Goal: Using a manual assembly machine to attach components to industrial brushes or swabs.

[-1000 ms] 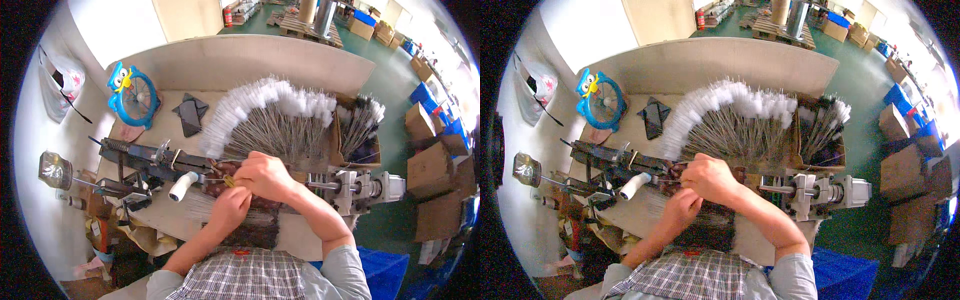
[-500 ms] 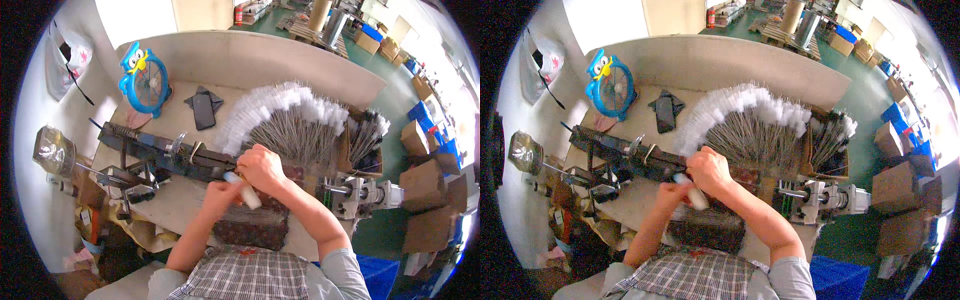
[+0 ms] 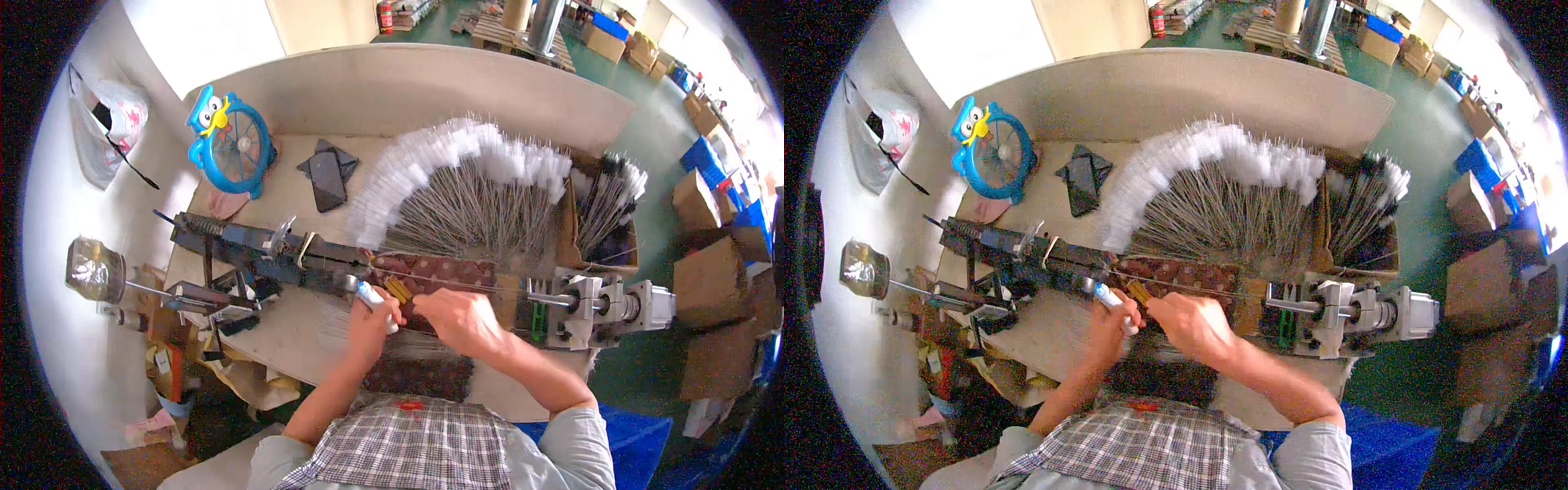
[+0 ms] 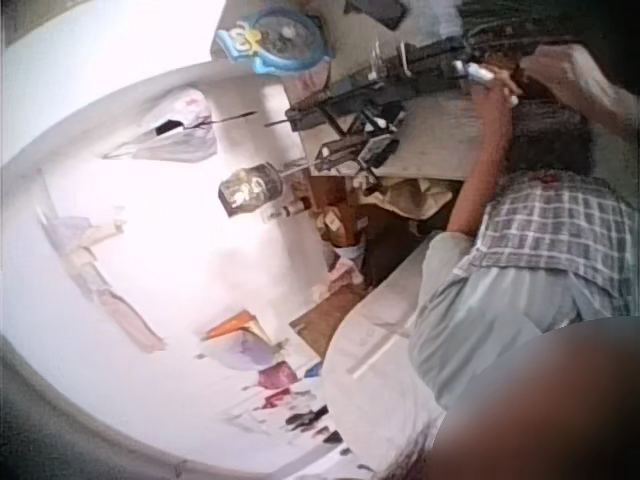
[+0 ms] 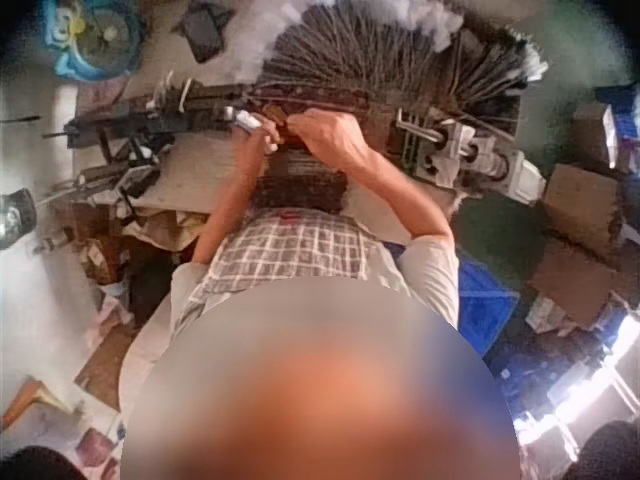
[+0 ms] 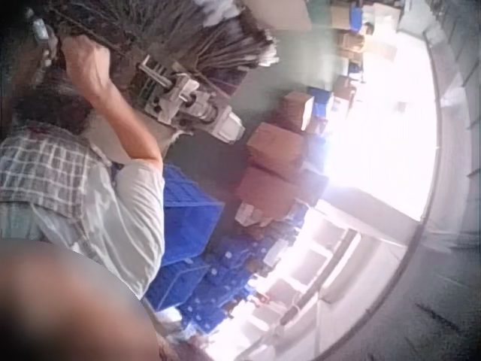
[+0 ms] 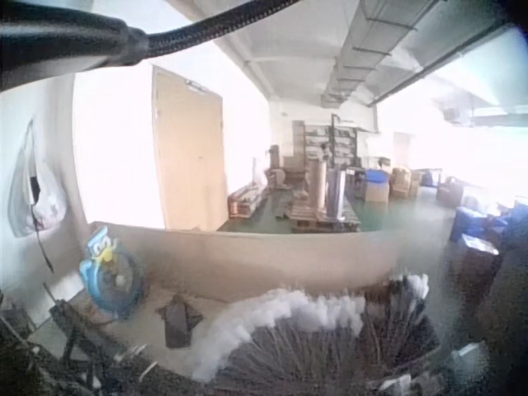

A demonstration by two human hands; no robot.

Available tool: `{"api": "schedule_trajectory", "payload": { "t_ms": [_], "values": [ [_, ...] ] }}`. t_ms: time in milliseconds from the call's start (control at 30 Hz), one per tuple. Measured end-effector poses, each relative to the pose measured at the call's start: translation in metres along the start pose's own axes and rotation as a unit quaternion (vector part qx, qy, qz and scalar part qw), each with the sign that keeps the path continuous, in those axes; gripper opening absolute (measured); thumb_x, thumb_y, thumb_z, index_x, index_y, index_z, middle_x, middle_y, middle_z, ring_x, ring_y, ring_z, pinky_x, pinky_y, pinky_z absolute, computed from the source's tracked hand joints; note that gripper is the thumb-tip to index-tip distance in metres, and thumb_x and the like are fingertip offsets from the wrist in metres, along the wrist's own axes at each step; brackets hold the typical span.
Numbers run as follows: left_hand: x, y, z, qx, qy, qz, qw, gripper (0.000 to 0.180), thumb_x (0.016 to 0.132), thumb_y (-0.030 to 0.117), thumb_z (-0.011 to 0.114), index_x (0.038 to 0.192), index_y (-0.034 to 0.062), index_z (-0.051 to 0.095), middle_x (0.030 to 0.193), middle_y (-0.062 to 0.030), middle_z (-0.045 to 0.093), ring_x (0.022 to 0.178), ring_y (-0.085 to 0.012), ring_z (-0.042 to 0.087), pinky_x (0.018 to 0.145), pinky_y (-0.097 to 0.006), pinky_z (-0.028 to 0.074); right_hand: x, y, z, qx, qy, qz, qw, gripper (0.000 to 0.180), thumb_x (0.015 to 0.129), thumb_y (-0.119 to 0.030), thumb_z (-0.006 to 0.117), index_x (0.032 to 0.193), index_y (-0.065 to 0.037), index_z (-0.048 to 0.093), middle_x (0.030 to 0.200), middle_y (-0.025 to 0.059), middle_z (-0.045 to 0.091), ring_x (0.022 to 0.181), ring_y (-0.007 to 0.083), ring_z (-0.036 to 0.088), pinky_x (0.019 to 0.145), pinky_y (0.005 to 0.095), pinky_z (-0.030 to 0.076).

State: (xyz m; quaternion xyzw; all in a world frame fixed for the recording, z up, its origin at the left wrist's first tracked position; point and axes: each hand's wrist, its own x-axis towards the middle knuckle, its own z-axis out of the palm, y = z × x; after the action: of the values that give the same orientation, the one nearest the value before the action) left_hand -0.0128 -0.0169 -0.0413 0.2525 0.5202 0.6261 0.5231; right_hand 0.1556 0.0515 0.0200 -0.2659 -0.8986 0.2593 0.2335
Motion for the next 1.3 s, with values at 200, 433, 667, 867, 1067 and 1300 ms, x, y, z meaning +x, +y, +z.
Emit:
{"api": "schedule_trajectory", "payload": {
  "t_ms": [200, 433, 667, 867, 1067, 1300],
  "values": [
    [0.001, 0.023, 0.004, 0.344, 0.026, 0.039, 0.938, 0.015, 0.075, 0.016, 0.064, 0.078, 0.0057, 0.053, 0.070, -0.0048, 0.060, 0.065, -0.0135, 0.058, 0.059, -0.030, 0.047, 0.017, 0.022, 0.056, -0.009, 0.036, 0.040, 0.998, 0.022, 0.078, -0.014, 0.058, 0.099, -0.008, 0.056, 0.086, 0.0105, 0.058, 0.074, 0.0291, 0.061, 0.061, 0.0387, 0.051],
    [-0.004, 0.010, -0.108, 0.089, 0.169, -0.001, 0.982, 0.033, 0.079, 0.033, 0.066, 0.095, 0.0067, 0.054, 0.080, -0.0033, 0.060, 0.073, -0.0142, 0.059, 0.067, -0.028, 0.048, 0.012, 0.017, 0.025, 0.010, 0.011, 0.014, 1.000, 0.024, 0.077, -0.014, 0.063, 0.099, -0.005, 0.058, 0.086, 0.0112, 0.056, 0.077, 0.0305, 0.060, 0.065, 0.0389, 0.051],
    [-0.023, 0.041, -0.193, -0.203, 0.278, -0.077, 0.936, 0.025, 0.081, 0.036, 0.065, 0.088, 0.0129, 0.060, 0.074, 0.0020, 0.057, 0.069, -0.0119, 0.055, 0.065, -0.028, 0.046, 0.010, 0.016, 0.026, 0.035, -0.029, 0.000, 0.999, 0.022, 0.077, -0.012, 0.063, 0.097, -0.003, 0.059, 0.088, 0.0127, 0.057, 0.079, 0.0322, 0.059, 0.067, 0.0397, 0.050],
    [-0.016, 0.032, -0.202, -0.189, 0.301, -0.063, 0.933, 0.015, 0.083, 0.028, 0.060, 0.084, 0.0135, 0.060, 0.072, 0.0034, 0.057, 0.065, -0.0132, 0.055, 0.060, -0.028, 0.046, 0.011, -0.001, 0.018, 0.062, -0.071, 0.034, 0.995, 0.022, 0.075, -0.006, 0.065, 0.096, -0.004, 0.062, 0.089, 0.0130, 0.057, 0.079, 0.0328, 0.058, 0.067, 0.0379, 0.049],
    [-0.020, 0.020, -0.163, -0.063, 0.261, 0.063, 0.961, 0.014, 0.081, 0.021, 0.058, 0.081, 0.0067, 0.059, 0.066, -0.0017, 0.054, 0.061, -0.0130, 0.051, 0.058, -0.027, 0.041, 0.019, -0.016, -0.027, -0.027, -0.009, -0.013, 1.000, 0.020, 0.073, -0.008, 0.064, 0.093, -0.006, 0.062, 0.082, 0.0107, 0.058, 0.075, 0.0302, 0.058, 0.067, 0.0368, 0.049],
    [-0.017, 0.025, 0.021, -0.089, -0.008, -0.044, 0.995, 0.013, 0.084, 0.015, 0.059, 0.085, 0.0020, 0.063, 0.075, -0.0032, 0.061, 0.063, -0.0102, 0.053, 0.061, -0.023, 0.044, 0.026, 0.005, -0.042, 0.117, 0.058, 0.135, 0.982, 0.019, 0.073, -0.014, 0.067, 0.087, -0.002, 0.065, 0.081, 0.0123, 0.062, 0.073, 0.0261, 0.060, 0.067, 0.0329, 0.048]
  ]
}}
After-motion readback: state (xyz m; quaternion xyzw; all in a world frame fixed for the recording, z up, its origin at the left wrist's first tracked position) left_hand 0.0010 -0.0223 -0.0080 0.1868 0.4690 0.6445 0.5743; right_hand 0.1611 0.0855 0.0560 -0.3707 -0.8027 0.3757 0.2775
